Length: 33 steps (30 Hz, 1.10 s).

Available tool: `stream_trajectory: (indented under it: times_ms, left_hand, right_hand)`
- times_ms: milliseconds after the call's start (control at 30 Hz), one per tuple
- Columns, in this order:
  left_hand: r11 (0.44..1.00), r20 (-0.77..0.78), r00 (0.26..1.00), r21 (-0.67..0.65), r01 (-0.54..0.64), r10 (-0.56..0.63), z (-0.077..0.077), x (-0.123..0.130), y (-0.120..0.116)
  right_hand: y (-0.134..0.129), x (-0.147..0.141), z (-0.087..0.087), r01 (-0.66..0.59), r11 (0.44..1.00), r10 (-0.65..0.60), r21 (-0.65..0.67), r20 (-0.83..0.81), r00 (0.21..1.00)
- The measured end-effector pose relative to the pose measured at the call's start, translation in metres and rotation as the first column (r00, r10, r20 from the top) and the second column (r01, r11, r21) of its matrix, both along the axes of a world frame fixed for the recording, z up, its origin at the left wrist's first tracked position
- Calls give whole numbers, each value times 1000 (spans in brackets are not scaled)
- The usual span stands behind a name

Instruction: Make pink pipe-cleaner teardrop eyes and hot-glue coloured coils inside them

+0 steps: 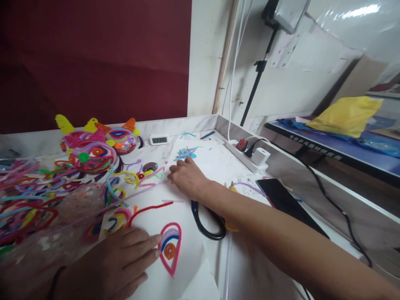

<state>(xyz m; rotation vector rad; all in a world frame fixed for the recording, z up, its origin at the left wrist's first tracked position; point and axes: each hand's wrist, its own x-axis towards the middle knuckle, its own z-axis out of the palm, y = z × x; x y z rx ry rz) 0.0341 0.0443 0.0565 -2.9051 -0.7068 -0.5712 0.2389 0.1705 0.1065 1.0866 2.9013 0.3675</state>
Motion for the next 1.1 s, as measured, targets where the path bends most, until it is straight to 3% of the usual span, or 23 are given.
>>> stream_trajectory:
  times_ms: [200, 400, 533, 867, 1100]
  left_hand:
    - [1000, 35, 999, -29, 4, -3, -1, 0, 1]
    - [999, 16, 1000, -38, 17, -17, -4, -2, 1]
    - [998, -25, 1000, -57, 17, -18, -1, -2, 1]
    - [998, -18, 999, -58, 40, -41, 0, -1, 2]
    - [996, -52, 996, -56, 68, -71, -1, -4, 3]
  right_hand:
    - [28, -12, -12, -112, 988, 92, 110, 170, 981]
    - [31, -17, -17, -233, 960, 191, 157, 243, 951]
    - [30, -20, -15, -227, 956, 184, 186, 221, 958]
    - [-8, 14, 15, -113, 984, 105, 141, 64, 992]
    - [-36, 40, 11, -105, 990, 107, 89, -18, 994]
